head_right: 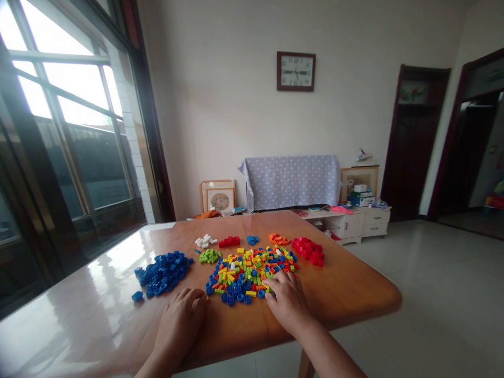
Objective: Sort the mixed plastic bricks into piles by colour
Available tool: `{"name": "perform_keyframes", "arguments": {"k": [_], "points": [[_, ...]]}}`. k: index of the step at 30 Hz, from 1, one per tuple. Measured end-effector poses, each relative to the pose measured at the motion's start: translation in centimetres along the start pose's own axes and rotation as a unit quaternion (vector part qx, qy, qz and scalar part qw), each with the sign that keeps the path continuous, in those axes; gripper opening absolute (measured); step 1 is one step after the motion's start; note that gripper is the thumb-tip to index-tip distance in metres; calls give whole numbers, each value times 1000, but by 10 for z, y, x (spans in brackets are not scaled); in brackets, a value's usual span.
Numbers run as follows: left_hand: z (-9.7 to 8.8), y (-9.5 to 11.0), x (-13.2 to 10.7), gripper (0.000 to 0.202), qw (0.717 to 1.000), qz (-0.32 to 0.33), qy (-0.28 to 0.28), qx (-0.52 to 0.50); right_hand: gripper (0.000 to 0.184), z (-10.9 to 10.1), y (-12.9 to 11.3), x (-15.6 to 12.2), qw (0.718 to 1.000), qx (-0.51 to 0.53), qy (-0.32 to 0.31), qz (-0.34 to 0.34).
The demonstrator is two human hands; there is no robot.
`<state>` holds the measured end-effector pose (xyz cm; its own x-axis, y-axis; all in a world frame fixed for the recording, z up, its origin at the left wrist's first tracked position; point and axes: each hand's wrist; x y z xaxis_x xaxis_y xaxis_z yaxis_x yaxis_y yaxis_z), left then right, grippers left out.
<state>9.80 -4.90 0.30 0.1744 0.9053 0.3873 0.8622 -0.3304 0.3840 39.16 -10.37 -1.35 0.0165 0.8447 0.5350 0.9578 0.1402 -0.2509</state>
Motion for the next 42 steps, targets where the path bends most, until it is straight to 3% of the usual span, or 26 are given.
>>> {"name": "perform_keyframes", "arguments": {"k": [6, 18, 34, 42], "points": [[1, 1, 0, 30, 1000, -4, 1, -5, 32, 2, -5, 0, 1000, -8, 6, -18], [0, 1, -1, 29, 1000, 4, 9, 3, 17, 0, -13, -6, 998, -32, 8, -56], [-2, 3, -3, 30, 1000, 3, 9, -6, 14, 0, -19, -10, 996, -2, 11, -91], [-2, 4, -3, 30, 1000, -5, 6, -10, 17, -4, -23, -27, 995, 24, -1, -100]]}}
Point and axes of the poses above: each hand's wrist, its own x-axis towards the middle knuckle, its own z-axis out of the palm, y = z × x, and after that the axes turned 3 degrees about -z, right-handed
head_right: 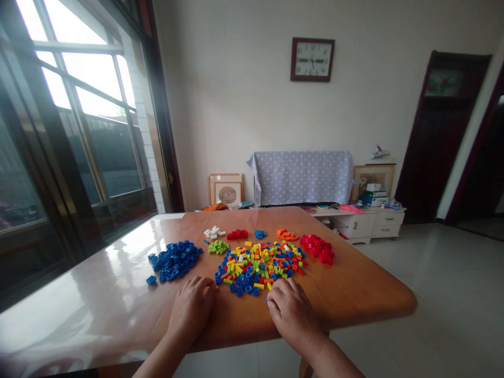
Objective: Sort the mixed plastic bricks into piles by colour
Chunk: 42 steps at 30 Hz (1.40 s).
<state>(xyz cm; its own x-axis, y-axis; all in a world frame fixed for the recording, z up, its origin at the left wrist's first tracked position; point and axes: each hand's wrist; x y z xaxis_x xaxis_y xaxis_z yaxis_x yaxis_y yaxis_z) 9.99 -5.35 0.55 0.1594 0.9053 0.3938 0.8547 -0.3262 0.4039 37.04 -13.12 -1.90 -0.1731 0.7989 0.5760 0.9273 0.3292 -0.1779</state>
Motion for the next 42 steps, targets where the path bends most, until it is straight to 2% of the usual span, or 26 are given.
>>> {"name": "perform_keyframes", "arguments": {"k": [3, 7, 10, 23, 29, 33, 37, 39, 42], "points": [[1, -1, 0, 30, 1000, 5, 4, 1, 15, -1, 8, -7, 999, 10, 36, 17], [2, -1, 0, 30, 1000, 5, 4, 3, 14, -6, 29, -10, 990, -11, 115, 75], [1, -1, 0, 30, 1000, 7, 4, 5, 13, -11, 40, -8, 984, -28, 133, 115], [1, 0, 0, 29, 1000, 5, 1, -6, 19, 6, 45, -2, 992, 7, -2, 130], [1, -1, 0, 28, 1000, 9, 5, -12, 17, 11, 49, -3, 991, 19, 7, 136], [0, 1, -2, 24, 1000, 25, 10, -13, 19, 17, 33, -1, 985, 72, 52, 146], [-3, 6, -8, 23, 997, 73, 17, -20, 22, 27, -9, 12, 968, 188, 88, 142], [-5, 7, -12, 25, 994, 104, 19, -21, 23, 34, -37, 22, 950, 263, 85, 143], [-3, 6, -19, 32, 988, 151, 24, -28, 25, 47, -73, 39, 908, 383, 69, 158]]}}
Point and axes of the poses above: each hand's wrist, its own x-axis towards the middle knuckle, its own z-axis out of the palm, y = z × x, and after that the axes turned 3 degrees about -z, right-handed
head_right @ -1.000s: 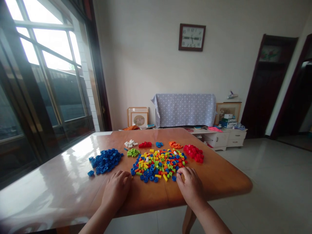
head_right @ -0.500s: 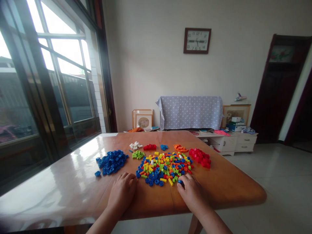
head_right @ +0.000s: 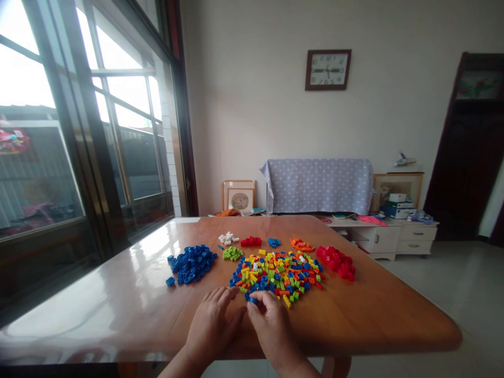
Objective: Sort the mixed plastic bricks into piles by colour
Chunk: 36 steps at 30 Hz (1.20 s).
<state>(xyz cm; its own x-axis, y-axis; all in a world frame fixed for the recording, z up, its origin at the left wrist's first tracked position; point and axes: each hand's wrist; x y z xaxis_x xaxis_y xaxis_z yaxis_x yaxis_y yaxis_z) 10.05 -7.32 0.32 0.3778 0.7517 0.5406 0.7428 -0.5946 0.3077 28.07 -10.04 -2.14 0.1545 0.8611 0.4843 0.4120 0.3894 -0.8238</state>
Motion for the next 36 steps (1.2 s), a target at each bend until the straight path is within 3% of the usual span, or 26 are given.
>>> {"name": "perform_keyframes", "arguments": {"k": [4, 10, 17, 23, 29, 36], "points": [[9, -6, -7, 36, 999, 28, 22, -24, 32, 33, -13, 9, 990, 128, -17, 60], [15, -13, -5, 24, 996, -28, 44, -78, 40, 47, -19, 21, 977, 195, -40, 77], [8, -11, -4, 21, 990, -65, 46, -116, 40, 54, -2, 19, 984, 163, -16, 68], [12, -22, -1, 22, 970, -111, 119, -179, 36, 53, 1, 15, 994, 97, 20, 36], [7, -54, 8, 23, 952, -197, 152, -180, 34, 59, 1, 12, 998, 60, 26, 14], [-29, -115, 17, 24, 961, -255, 96, 41, 28, 66, 5, 11, 999, 37, 28, 3]]}}
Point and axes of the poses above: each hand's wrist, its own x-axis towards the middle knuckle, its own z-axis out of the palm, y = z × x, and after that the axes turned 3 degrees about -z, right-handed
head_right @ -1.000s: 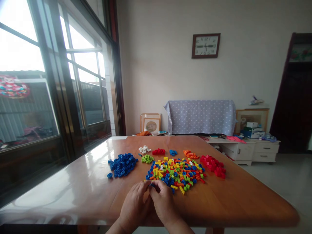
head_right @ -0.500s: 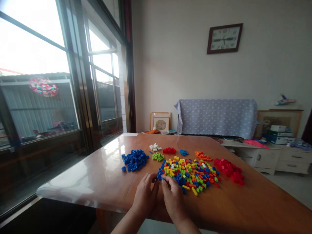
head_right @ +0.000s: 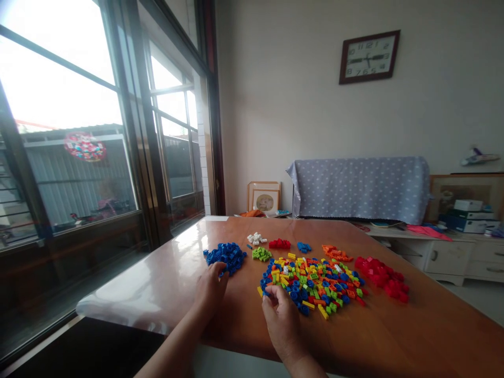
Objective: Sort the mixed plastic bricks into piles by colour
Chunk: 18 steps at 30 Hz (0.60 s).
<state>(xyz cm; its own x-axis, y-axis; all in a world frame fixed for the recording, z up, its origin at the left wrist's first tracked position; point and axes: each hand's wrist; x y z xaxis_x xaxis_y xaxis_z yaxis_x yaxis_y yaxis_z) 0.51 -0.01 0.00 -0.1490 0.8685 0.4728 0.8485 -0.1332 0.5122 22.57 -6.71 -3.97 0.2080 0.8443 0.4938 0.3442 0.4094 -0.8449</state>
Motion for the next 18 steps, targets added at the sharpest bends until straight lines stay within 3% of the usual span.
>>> {"name": "perform_keyframes", "arguments": {"k": [5, 9, 12, 15, 18], "points": [[-8, -13, 18, 26, 993, -1, -23, 114, 24, 3, 4, 1, 1000, -16, -15, -1], [-5, -14, 24, 27, 989, 9, -49, 136, 23, 2, 2, 1, 1000, -25, -11, -11], [-3, -14, 26, 30, 990, 8, -37, 135, 24, 2, -1, 1, 1000, -23, -2, -16], [-5, -7, 20, 31, 992, 19, -12, 125, 24, 3, 0, 1, 1000, -25, 7, -18], [-8, 10, 5, 28, 993, 72, -6, 96, 27, 4, 3, 1, 1000, -16, 11, -21]]}}
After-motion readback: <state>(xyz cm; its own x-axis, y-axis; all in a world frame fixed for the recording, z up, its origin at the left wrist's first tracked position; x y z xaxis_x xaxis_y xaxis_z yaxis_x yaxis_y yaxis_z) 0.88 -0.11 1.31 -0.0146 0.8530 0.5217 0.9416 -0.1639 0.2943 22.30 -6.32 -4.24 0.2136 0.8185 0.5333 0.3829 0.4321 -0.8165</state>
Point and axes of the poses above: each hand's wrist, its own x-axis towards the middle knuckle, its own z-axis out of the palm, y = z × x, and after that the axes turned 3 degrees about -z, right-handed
